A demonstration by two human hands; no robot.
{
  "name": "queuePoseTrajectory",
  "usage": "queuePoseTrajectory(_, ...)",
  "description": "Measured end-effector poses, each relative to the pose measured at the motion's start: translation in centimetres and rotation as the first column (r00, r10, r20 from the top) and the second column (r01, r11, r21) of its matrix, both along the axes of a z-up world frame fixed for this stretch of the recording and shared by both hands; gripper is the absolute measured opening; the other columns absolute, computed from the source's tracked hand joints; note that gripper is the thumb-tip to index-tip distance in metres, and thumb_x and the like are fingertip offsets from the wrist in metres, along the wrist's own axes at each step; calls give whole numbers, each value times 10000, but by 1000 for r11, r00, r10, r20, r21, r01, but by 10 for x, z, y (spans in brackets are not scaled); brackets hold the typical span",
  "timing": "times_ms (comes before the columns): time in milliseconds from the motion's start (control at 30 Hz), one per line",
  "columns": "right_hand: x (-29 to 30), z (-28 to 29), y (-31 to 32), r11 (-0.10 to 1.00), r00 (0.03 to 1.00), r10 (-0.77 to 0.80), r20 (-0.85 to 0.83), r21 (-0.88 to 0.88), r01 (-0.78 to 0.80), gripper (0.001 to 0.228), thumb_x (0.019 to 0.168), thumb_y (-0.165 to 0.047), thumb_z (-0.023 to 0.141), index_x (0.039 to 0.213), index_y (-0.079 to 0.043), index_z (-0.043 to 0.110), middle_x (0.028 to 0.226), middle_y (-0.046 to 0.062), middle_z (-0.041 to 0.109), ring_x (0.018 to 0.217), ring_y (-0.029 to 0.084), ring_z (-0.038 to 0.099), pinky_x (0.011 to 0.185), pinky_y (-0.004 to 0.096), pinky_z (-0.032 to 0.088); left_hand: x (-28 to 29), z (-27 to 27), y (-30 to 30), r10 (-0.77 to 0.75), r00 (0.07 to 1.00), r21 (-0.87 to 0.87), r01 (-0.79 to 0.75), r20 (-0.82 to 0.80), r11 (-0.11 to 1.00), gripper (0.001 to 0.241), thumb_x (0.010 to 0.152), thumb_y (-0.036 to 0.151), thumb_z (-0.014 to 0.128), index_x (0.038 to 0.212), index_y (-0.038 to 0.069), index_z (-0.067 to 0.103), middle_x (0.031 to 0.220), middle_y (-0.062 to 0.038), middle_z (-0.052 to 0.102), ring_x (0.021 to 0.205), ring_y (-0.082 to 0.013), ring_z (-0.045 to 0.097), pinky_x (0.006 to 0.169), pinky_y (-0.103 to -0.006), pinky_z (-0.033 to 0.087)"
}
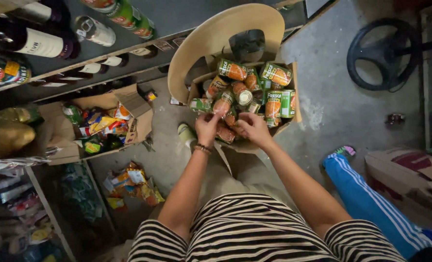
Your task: Stocking canned goods from a bin onto store shelves.
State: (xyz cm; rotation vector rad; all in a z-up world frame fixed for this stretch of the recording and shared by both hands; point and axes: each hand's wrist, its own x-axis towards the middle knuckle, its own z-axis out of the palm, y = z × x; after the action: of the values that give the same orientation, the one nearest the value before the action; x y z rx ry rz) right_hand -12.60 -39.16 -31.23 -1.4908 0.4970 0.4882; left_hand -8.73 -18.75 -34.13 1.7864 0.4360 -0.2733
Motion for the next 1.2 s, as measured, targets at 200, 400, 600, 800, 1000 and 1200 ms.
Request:
queuePoseTrajectory(200,24,28,17,936,955,-206,-214,241,256,618,984,-245,621,1517,-85,354,1170,120,671,840,213,742,698,330,620,-13,91,8,-52,896,-673,-292,-441,680,301,891,216,722,1119,19,703,959,-86,738,742,-208,736,668,-348,612)
queuePoseTrajectory(400,32,44,36,934,964,-239,118,298,195,465,1048,-192,661,1465,-63,501,1270,77,683,1124,166,664,933,335,572,-24,94,26,-155,957,-793,-106,-245,600,364,957,89,720,1259,-85,615,1098,-139,716,902,-235,754,809,-364,628)
queuePoseTrajectory(600,77,130,77,956,969,-114,220,289,47,449,997,-166,669,1416,-111,517,1182,69,688,1047,147,670,867,318,600,0,152,62,-48,996,-804,-35,-79,593,417,929,25,713,1325,-51,607,1150,-110,727,974,-198,724,835,-349,592)
queuePoseTrajectory(800,136,206,151,920,923,27,383,352,-173,433,1010,-137,671,1409,-80,512,1193,73,684,1044,149,668,858,312,589,31,188,135,126,981,-840,55,146,540,448,932,-15,748,1340,-57,568,1204,-138,690,1085,-252,702,956,-475,618)
queuePoseTrajectory(1000,182,310,247,914,841,191,506,221,-340,466,971,-134,673,1397,-82,491,1167,46,675,1022,127,678,851,303,596,69,273,220,217,928,-832,144,301,536,512,919,13,726,1393,-44,541,1271,-156,682,1156,-278,690,1000,-494,599)
queuePoseTrajectory(1200,224,361,329,868,546,242,802,72,-491,467,1004,-92,691,1422,-60,485,1317,20,607,1152,100,611,969,284,554,103,321,289,301,835,-815,262,460,517,525,958,30,717,1428,-78,511,1285,-138,674,1172,-269,683,1030,-498,578)
